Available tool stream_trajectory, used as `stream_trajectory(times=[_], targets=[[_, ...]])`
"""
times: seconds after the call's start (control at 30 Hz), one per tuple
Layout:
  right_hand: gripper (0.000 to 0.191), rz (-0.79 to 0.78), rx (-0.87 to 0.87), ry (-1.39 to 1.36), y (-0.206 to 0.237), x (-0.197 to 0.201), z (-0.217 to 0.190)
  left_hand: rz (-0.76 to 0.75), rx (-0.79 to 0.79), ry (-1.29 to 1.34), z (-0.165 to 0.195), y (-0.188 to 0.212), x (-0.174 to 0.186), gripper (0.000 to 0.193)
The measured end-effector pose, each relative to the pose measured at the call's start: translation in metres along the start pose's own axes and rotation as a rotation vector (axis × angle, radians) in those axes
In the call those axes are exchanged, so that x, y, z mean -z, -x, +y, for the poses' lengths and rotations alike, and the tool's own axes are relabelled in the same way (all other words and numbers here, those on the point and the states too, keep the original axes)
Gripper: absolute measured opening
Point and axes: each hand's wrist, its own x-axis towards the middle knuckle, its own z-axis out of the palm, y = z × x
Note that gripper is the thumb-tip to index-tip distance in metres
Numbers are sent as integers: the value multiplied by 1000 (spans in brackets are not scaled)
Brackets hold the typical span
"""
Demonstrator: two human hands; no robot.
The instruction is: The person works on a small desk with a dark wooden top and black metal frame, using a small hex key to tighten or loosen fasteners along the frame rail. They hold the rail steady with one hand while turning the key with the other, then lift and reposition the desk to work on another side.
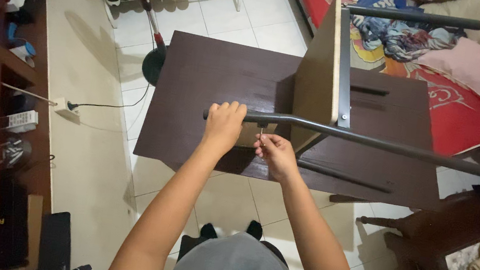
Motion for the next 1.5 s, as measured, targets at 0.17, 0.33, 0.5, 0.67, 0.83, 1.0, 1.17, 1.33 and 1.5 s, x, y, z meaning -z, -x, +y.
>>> stream_trajectory(times=[0.17,0.33,0.5,0.67,0.83,1.0,1.17,1.33,1.5], targets=[[19,-45,-103,-155,-3,6,-2,6,-6,-2,1,-3,-2,27],[18,-86,-152,-256,-4,9,0,-6,1,5,3,-3,-3,23],[17,-101,-149,-251,-4,8,-1,-34,12,-1,2,-3,-4,21],[16,-119,-157,-305,-3,7,-3,-39,32,-18,3,-3,-5,17],[16,-111,-144,-287,-2,4,-5,-23,14,16,1,-2,-4,15],[15,-141,-193,-427,-4,2,-6,-18,5,-45,1,-5,-8,15],[10,-163,-282,-541,-5,3,-9,0,7,-16,1,-3,-9,13],[7,-262,-285,-612,-9,0,-10,8,10,-2,2,-3,-5,15],[11,-246,-246,-543,-5,-6,-13,-12,12,5,3,-3,-3,15]])
